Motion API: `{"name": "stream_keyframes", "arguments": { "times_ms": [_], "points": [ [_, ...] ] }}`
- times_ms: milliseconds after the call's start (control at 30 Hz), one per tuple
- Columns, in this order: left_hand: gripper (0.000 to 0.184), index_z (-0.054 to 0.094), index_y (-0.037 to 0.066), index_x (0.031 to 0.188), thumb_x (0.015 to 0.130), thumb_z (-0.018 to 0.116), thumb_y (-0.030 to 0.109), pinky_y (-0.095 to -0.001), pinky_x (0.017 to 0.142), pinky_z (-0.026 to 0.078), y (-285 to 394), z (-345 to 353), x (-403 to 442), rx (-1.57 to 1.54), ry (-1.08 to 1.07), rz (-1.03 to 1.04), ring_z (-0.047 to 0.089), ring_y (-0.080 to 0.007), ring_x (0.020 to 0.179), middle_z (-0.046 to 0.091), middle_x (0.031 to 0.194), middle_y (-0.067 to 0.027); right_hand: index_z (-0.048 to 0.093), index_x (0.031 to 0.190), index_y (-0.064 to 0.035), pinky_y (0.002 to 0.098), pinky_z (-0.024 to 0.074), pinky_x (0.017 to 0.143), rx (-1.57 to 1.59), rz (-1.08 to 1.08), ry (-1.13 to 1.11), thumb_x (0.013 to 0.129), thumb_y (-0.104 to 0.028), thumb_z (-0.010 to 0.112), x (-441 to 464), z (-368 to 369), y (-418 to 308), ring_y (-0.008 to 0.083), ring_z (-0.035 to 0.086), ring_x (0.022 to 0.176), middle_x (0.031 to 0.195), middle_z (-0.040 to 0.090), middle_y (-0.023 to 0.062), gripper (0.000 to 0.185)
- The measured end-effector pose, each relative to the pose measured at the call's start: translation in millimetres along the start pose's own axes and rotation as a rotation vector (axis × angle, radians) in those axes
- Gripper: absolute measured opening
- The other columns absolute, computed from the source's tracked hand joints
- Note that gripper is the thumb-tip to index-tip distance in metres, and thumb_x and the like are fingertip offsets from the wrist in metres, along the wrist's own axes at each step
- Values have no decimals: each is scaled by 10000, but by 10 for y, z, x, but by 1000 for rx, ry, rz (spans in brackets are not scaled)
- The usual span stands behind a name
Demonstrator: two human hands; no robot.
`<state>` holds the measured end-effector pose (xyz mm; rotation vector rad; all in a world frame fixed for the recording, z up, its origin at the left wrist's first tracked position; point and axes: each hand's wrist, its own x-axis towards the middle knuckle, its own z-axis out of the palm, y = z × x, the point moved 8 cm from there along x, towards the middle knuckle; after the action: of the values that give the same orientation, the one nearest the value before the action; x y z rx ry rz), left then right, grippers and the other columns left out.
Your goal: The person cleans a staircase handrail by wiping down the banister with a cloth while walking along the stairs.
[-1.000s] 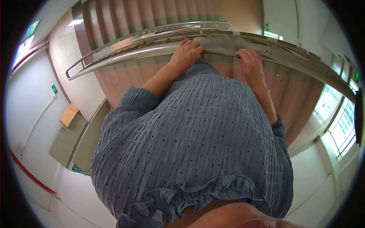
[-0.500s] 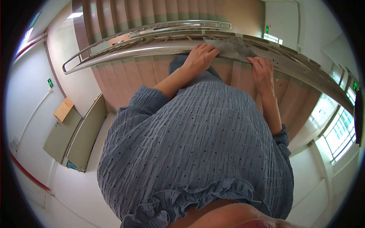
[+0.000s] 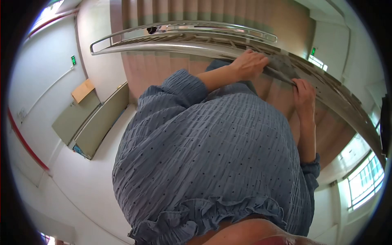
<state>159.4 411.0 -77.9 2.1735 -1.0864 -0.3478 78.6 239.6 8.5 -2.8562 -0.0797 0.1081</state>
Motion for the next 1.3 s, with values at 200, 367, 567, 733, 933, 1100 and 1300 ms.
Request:
{"name": "stream_keyframes", "arguments": {
  "times_ms": [200,367,567,733,933,1100,1300],
  "points": [
    [211,573,56,1061,857,588,108,-422,880,475,42,19,86,106,15,35,652,-300,994,640,1002,-123,667,1078,-100,422,450,898,9,23,-87,881,-114,652,98,14,140,285,615,1010,1040,649,70,199],
    [301,571,55,1139,841,609,81,-403,897,491,106,61,116,94,123,155,632,-288,1022,622,1030,-101,659,1054,-80,427,484,842,45,-3,-100,873,-118,662,151,-22,301,311,623,970,1009,654,94,185],
    [410,560,69,1216,835,673,168,-398,930,485,87,204,176,157,104,264,606,-274,1054,603,1138,-86,650,1042,-23,430,493,837,97,39,-127,888,-75,633,194,22,495,361,622,971,1021,650,153,164],
    [340,551,93,1170,861,641,202,-384,901,484,166,318,270,144,97,248,593,-256,1036,587,1129,-66,644,1054,-27,431,491,846,98,44,-119,894,-85,630,124,109,680,362,617,985,1020,647,153,170],
    [211,557,109,1086,893,558,194,-357,823,484,180,625,336,308,145,253,581,-228,977,574,1092,-53,645,1019,-58,438,496,822,111,41,-80,868,-105,660,85,250,876,338,623,961,992,652,118,160],
    [198,552,104,1074,895,547,188,-363,811,494,159,807,422,313,147,227,581,-228,973,576,1065,-63,644,1018,-63,435,499,823,108,59,-77,868,-107,660,66,331,1060,338,625,962,994,652,118,157],
    [205,544,49,1078,894,552,139,-403,862,505,110,817,414,157,87,187,630,-302,982,618,1150,-111,640,1053,-41,422,492,828,97,44,-88,898,-98,632,83,359,1167,354,618,969,999,643,141,165]
  ]
}}
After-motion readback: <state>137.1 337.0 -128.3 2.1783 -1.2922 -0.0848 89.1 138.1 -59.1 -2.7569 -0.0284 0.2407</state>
